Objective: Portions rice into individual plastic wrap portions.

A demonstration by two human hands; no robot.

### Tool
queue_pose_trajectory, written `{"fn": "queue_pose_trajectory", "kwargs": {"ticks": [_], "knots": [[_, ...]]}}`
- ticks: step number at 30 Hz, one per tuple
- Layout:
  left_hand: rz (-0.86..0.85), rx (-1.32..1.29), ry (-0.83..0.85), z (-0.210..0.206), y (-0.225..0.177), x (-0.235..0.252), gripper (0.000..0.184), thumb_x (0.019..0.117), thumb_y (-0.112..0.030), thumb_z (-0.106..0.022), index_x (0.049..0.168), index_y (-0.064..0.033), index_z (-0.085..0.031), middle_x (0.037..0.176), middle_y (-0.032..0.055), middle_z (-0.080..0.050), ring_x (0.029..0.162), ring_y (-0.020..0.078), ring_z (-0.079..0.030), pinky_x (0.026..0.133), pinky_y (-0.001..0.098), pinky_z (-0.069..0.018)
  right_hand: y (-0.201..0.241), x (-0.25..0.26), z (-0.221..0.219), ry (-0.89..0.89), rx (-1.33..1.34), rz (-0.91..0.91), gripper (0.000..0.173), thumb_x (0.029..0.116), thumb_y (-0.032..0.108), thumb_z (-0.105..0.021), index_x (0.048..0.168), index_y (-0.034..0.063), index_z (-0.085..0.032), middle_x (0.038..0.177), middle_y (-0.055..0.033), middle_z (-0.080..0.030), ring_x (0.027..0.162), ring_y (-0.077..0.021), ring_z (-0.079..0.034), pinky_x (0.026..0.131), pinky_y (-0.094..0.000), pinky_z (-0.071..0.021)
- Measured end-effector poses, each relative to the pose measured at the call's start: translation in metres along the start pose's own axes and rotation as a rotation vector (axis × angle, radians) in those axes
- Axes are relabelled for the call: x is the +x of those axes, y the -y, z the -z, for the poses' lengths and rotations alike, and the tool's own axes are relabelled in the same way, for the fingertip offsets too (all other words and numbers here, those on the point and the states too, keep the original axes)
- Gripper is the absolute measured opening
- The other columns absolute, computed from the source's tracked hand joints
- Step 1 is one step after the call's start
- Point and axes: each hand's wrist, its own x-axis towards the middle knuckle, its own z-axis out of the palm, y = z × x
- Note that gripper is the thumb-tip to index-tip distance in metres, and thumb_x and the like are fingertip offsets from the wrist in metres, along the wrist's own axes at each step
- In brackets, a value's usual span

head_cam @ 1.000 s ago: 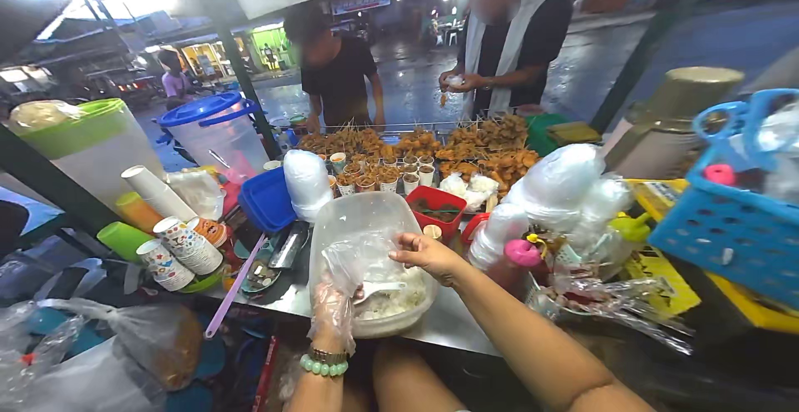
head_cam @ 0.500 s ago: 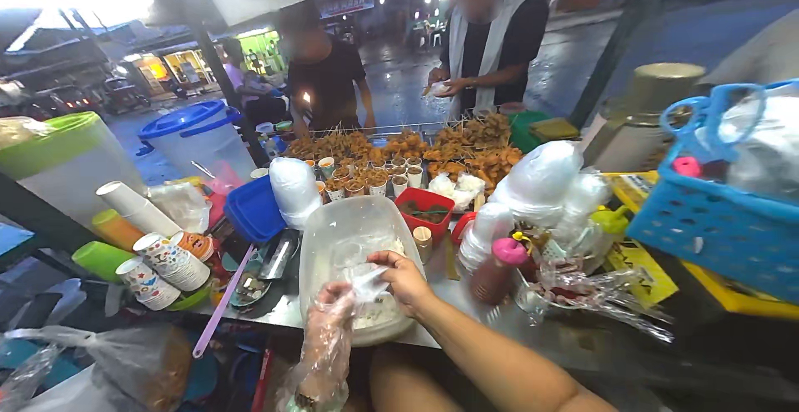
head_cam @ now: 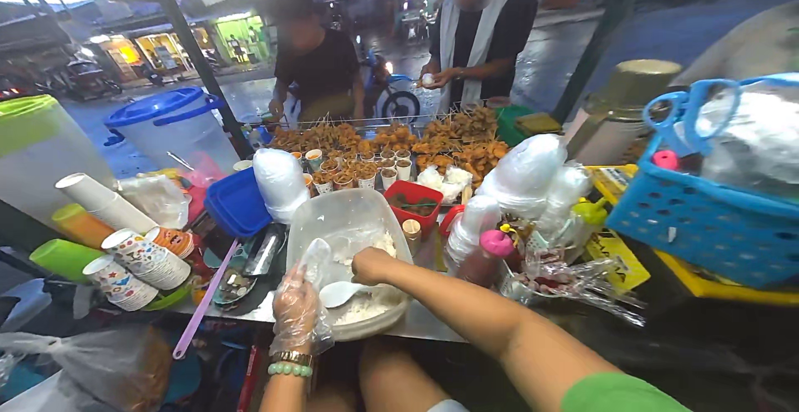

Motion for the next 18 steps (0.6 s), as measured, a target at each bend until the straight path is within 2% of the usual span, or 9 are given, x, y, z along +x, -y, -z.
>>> {"fn": "queue_pose_trajectory", "kwargs": {"ticks": [3,6,9,12,15,18], "knots": [[0.056,0.047,0.106,-0.004,-0.001,0.001,0.034,0.1004,-0.002,-0.052,0.130,0.0051,-0.066,0.138,0.0260,-0.062,0.128,0.0416,-0.060,0.112,0.0535,-0.0425,0.016,0.010,-0.010,0.161,-0.247,-0.120,0.039,0.0949,0.022,-0.072,0.111,-0.0135,-0.066,0.128,-0.0343,-0.061,0.123,-0.0521,-0.055,0.094,-0.0715,-0.0435],[0.079,0.042,0.098,-0.005,0.001,0.000,0.033,0.1007,-0.003,-0.052,0.129,0.0068,-0.066,0.134,0.0281,-0.063,0.126,0.0421,-0.061,0.111,0.0530,-0.0429,0.018,0.013,-0.020,0.235,-0.338,-0.137,0.033,0.0939,0.014,-0.070,0.113,-0.0126,-0.066,0.131,-0.0323,-0.060,0.123,-0.0499,-0.056,0.093,-0.0693,-0.0451],[0.090,0.037,0.091,-0.006,0.002,-0.001,0.033,0.1009,-0.004,-0.052,0.129,0.0070,-0.066,0.133,0.0284,-0.063,0.126,0.0423,-0.061,0.112,0.0533,-0.0426,0.014,0.009,-0.017,0.243,-0.285,-0.073,0.032,0.0935,0.008,-0.070,0.114,-0.0151,-0.065,0.131,-0.0348,-0.059,0.126,-0.0514,-0.055,0.097,-0.0694,-0.0448],[0.055,0.009,0.066,-0.007,0.010,-0.003,0.033,0.1004,-0.005,-0.053,0.128,0.0062,-0.067,0.131,0.0284,-0.064,0.125,0.0433,-0.062,0.110,0.0545,-0.0438,0.003,0.011,-0.008,0.220,-0.225,0.090,0.029,0.0945,0.001,-0.066,0.116,-0.0170,-0.063,0.127,-0.0373,-0.059,0.124,-0.0536,-0.055,0.098,-0.0694,-0.0444],[0.030,-0.015,0.046,-0.005,0.015,-0.007,0.032,0.0995,-0.003,-0.053,0.126,0.0066,-0.068,0.129,0.0292,-0.065,0.123,0.0444,-0.063,0.109,0.0560,-0.0442,-0.003,-0.005,0.018,0.133,-0.251,0.172,0.029,0.0969,-0.005,-0.058,0.125,-0.0106,-0.061,0.122,-0.0347,-0.062,0.118,-0.0528,-0.059,0.095,-0.0697,-0.0461],[0.043,-0.003,0.040,-0.006,0.013,-0.008,0.032,0.1009,-0.002,-0.050,0.126,0.0058,-0.068,0.129,0.0291,-0.065,0.123,0.0448,-0.062,0.110,0.0553,-0.0438,-0.003,-0.034,0.056,0.068,-0.381,0.062,0.042,0.1015,-0.003,-0.049,0.142,0.0007,-0.056,0.125,-0.0329,-0.063,0.118,-0.0532,-0.060,0.094,-0.0711,-0.0454]]}}
